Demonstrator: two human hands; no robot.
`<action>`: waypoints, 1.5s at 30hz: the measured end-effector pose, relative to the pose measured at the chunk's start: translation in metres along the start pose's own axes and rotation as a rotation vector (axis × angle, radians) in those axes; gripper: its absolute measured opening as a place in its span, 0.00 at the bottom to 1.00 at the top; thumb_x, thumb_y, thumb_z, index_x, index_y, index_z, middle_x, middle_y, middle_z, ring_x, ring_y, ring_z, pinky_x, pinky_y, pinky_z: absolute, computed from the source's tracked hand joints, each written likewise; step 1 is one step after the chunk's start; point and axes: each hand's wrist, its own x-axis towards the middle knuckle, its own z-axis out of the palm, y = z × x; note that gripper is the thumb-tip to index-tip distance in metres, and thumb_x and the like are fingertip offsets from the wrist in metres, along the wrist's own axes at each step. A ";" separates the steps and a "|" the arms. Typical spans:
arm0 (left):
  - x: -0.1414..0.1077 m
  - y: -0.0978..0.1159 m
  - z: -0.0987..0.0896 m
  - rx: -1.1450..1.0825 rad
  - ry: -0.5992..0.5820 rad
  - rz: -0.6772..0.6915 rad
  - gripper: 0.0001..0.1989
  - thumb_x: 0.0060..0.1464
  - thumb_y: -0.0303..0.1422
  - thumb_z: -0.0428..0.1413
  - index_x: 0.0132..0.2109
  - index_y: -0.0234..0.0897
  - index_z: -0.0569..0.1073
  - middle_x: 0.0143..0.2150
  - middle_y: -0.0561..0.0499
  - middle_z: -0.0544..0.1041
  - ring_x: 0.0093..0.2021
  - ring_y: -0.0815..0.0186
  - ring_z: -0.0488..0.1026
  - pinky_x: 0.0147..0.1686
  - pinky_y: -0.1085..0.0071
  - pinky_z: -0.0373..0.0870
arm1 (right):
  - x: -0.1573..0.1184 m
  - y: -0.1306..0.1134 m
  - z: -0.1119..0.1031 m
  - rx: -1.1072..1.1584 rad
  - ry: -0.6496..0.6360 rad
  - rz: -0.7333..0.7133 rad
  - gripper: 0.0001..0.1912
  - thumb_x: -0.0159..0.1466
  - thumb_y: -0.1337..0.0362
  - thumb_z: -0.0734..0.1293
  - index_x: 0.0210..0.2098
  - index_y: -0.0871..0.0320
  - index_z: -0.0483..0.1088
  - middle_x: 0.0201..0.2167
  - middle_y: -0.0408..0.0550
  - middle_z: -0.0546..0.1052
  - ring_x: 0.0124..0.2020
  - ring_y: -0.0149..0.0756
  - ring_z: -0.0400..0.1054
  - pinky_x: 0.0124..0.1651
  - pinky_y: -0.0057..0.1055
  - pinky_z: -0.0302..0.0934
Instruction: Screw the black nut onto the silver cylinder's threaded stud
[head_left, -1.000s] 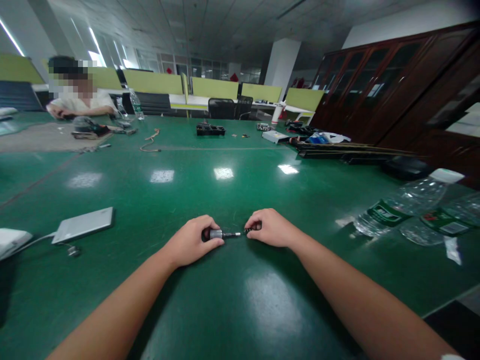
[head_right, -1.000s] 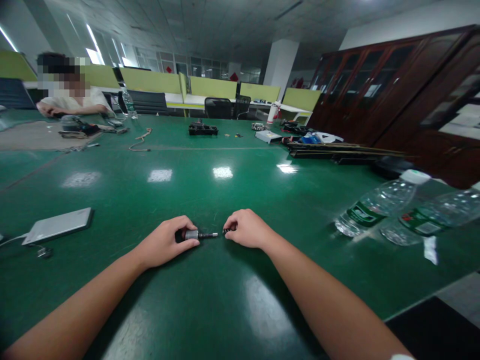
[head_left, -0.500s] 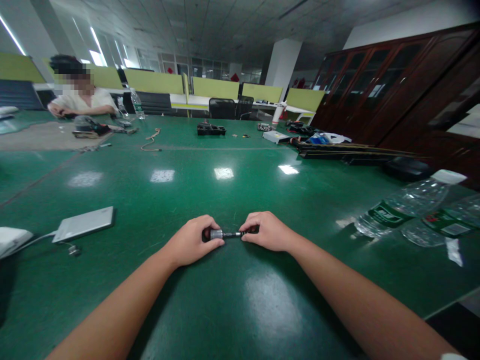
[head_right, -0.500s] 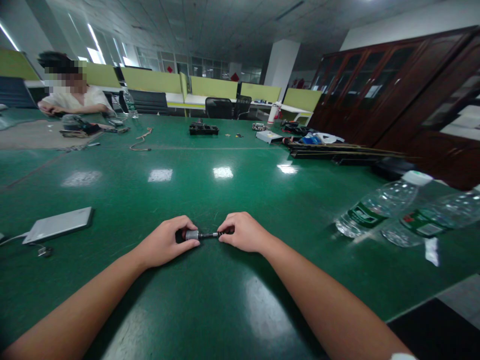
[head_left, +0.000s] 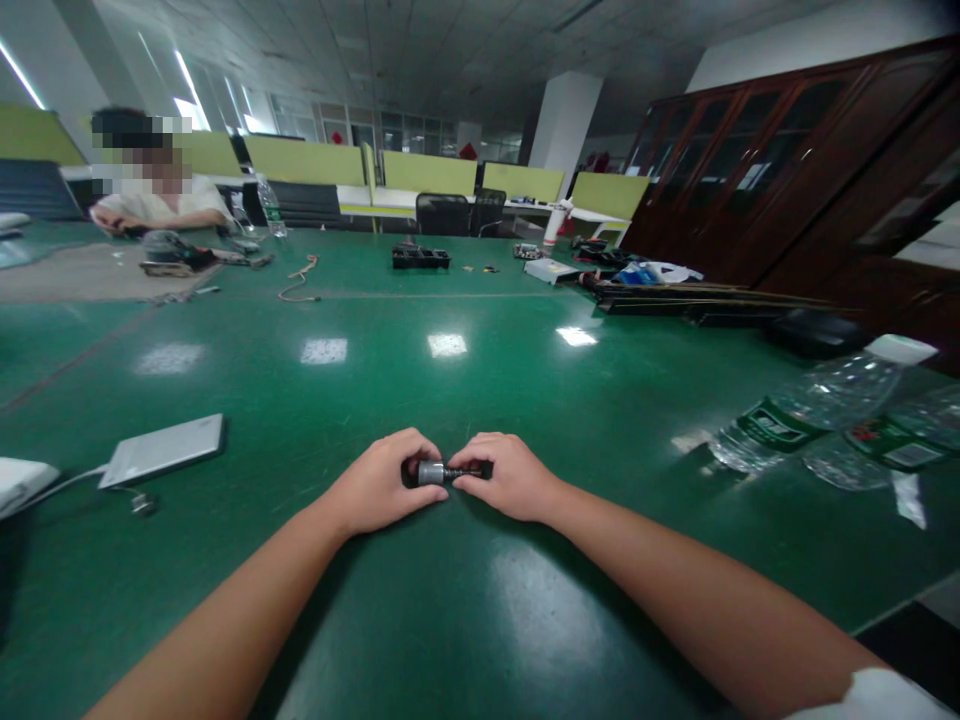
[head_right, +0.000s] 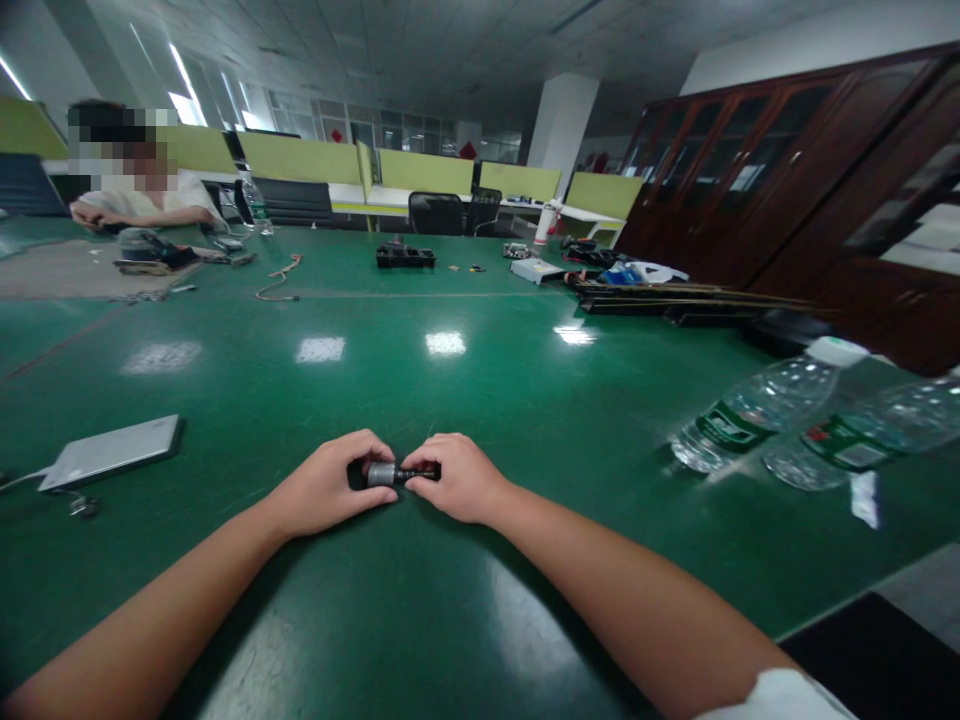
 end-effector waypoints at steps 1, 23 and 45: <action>0.000 0.000 0.000 -0.003 -0.004 0.010 0.12 0.52 0.36 0.63 0.42 0.37 0.75 0.36 0.51 0.73 0.35 0.64 0.71 0.35 0.70 0.66 | 0.001 0.001 0.000 0.006 -0.001 -0.003 0.08 0.57 0.69 0.72 0.38 0.57 0.78 0.30 0.45 0.78 0.32 0.32 0.69 0.38 0.28 0.61; 0.008 0.001 -0.001 0.003 0.004 -0.035 0.08 0.52 0.35 0.61 0.38 0.37 0.73 0.35 0.50 0.73 0.34 0.64 0.70 0.35 0.69 0.66 | 0.006 0.007 0.000 0.010 0.014 -0.061 0.08 0.59 0.66 0.71 0.40 0.56 0.77 0.34 0.45 0.80 0.38 0.36 0.72 0.46 0.33 0.60; 0.005 0.001 0.001 0.027 -0.006 -0.025 0.09 0.54 0.36 0.60 0.39 0.37 0.72 0.34 0.51 0.71 0.33 0.64 0.69 0.33 0.70 0.64 | 0.003 0.007 -0.006 0.031 -0.006 -0.022 0.07 0.58 0.67 0.71 0.38 0.57 0.78 0.31 0.45 0.78 0.34 0.34 0.70 0.38 0.29 0.61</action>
